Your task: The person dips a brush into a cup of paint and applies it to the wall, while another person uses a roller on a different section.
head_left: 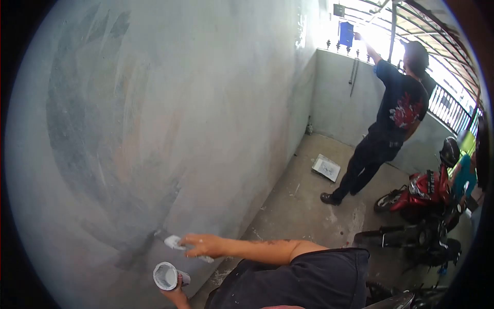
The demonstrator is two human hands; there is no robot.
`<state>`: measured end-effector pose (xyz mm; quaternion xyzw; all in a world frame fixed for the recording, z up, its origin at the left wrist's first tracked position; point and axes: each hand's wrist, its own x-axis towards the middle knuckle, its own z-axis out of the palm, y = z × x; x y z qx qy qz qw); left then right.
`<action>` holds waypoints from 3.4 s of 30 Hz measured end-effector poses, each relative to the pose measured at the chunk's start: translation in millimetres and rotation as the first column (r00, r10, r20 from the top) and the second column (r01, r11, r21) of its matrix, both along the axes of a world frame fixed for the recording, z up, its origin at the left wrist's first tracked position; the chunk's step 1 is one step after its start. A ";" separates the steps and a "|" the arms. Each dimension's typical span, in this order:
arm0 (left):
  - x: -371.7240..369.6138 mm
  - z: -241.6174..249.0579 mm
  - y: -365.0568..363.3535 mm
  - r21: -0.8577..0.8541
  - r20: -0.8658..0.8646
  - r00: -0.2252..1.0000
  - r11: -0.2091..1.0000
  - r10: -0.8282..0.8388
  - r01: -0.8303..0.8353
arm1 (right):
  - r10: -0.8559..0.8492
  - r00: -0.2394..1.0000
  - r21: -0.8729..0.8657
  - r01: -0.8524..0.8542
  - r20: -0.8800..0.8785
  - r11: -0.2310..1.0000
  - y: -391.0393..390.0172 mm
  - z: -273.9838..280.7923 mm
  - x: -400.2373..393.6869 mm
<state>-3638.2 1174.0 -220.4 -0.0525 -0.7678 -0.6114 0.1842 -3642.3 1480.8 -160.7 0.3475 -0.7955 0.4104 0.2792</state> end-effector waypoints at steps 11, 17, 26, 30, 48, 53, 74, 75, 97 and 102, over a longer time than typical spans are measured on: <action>12.3 -4.6 -121.1 -0.586 0.297 0.951 0.803 0.086 0.110 | -0.723 0.689 -0.681 0.556 0.054 0.478 62.6 89.6 -12.9; -9.3 -33.7 -141.0 -0.184 0.110 0.956 0.940 -0.271 0.288 | -0.315 0.849 -0.649 0.528 0.425 0.548 -75.2 24.5 49.4; -11.5 31.0 -111.2 -0.185 0.032 0.893 0.876 -0.448 0.446 | 0.059 0.760 -0.556 0.418 0.648 0.718 -197.9 39.9 77.4; -14.3 45.4 -99.4 -0.372 -0.147 0.848 0.822 -0.510 0.430 | -0.064 0.716 -0.426 0.482 0.695 0.766 -203.6 35.6 72.9; -14.9 9.1 -112.5 -0.094 0.009 0.942 0.937 -0.337 0.336 | 0.155 0.592 -0.533 0.542 0.791 0.649 -182.9 18.8 65.6; -19.6 -17.0 -123.5 -0.116 0.068 0.956 0.949 -0.287 0.293 | 0.255 0.529 -0.554 0.542 0.809 0.632 -180.4 2.9 55.4; -32.6 -43.9 -107.5 -0.081 0.111 0.919 0.918 -0.378 0.388 | 0.007 0.599 -0.423 0.557 0.801 0.715 -184.1 -11.9 60.7; -32.7 -44.2 -105.0 -0.080 0.103 0.907 0.906 -0.408 0.417 | 0.029 0.562 -0.404 0.557 0.826 0.726 -184.6 -11.4 59.5; -45.0 -73.5 -112.7 0.009 0.144 0.923 0.933 -0.358 0.360 | -0.416 0.866 -0.172 0.471 0.278 0.865 -98.5 34.1 32.0; -29.0 -51.6 -102.8 -0.004 0.129 0.951 0.958 -0.282 0.285 | -0.302 0.921 -0.036 0.302 -0.248 0.953 -27.4 155.9 8.5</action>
